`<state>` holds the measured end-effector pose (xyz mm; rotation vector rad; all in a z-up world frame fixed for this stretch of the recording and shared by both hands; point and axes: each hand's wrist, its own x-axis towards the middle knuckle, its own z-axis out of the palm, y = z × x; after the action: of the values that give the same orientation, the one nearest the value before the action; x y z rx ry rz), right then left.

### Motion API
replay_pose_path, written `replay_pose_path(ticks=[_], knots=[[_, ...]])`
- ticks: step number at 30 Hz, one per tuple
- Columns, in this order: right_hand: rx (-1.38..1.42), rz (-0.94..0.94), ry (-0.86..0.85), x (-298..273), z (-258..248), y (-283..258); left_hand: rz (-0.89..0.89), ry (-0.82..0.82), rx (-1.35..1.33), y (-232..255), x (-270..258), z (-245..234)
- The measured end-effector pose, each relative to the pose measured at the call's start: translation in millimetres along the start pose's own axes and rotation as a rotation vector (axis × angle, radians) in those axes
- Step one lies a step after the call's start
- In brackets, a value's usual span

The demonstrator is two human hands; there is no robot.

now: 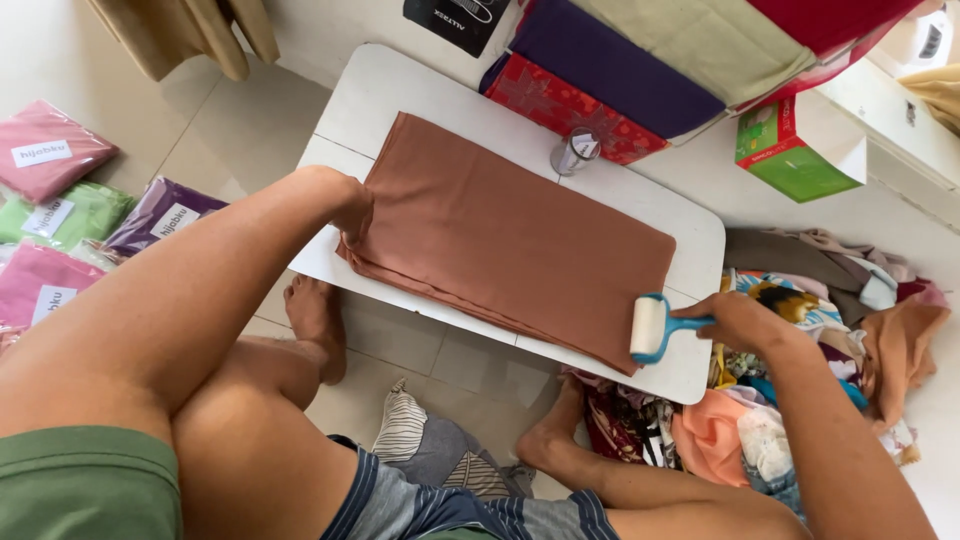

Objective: Cleaning a hijab with a lint roller and folding it neatly on a small table.

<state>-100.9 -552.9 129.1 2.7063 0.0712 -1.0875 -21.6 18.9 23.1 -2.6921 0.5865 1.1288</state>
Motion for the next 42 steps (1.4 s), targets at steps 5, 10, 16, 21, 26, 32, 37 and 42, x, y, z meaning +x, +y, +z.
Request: replay_pose_path(ticks=[5, 10, 16, 21, 26, 32, 37, 42], knots=[[0.110, -0.213, 0.316, 16.2, -11.7, -10.9, -0.036, 0.103, -0.040, -7.9, 4.4, 1.3], [0.199, -0.467, 0.307, 45.4, -28.9, -96.4, -0.039, 0.312, -0.095, -20.0, 3.5, -1.1], [0.160, -0.563, 0.323, 86.6, -69.1, -234.1, -0.059, 0.417, -0.086, -27.4, 16.9, -0.3], [0.113, -0.657, 0.443, 131.4, -94.4, -316.6, -0.050, 0.406, -0.098, -19.0, 2.6, -8.6], [0.134, -0.652, 0.498, 153.6, -91.3, -337.2, -0.012, 0.293, -0.178, -14.7, 3.9, -1.7], [0.272, -0.754, 0.443, 126.7, -100.7, -262.0, -0.009, 0.178, -0.159, -13.4, 27.8, 16.5], [0.171, -0.608, 0.472, 123.4, -110.7, -217.3, 0.010, 0.089, -0.061, -52.9, 251.9, 142.9], [0.142, -0.633, 0.429, 128.1, -131.2, -265.8, 0.012, 0.009, -0.032, -35.0, 125.2, 93.9]])
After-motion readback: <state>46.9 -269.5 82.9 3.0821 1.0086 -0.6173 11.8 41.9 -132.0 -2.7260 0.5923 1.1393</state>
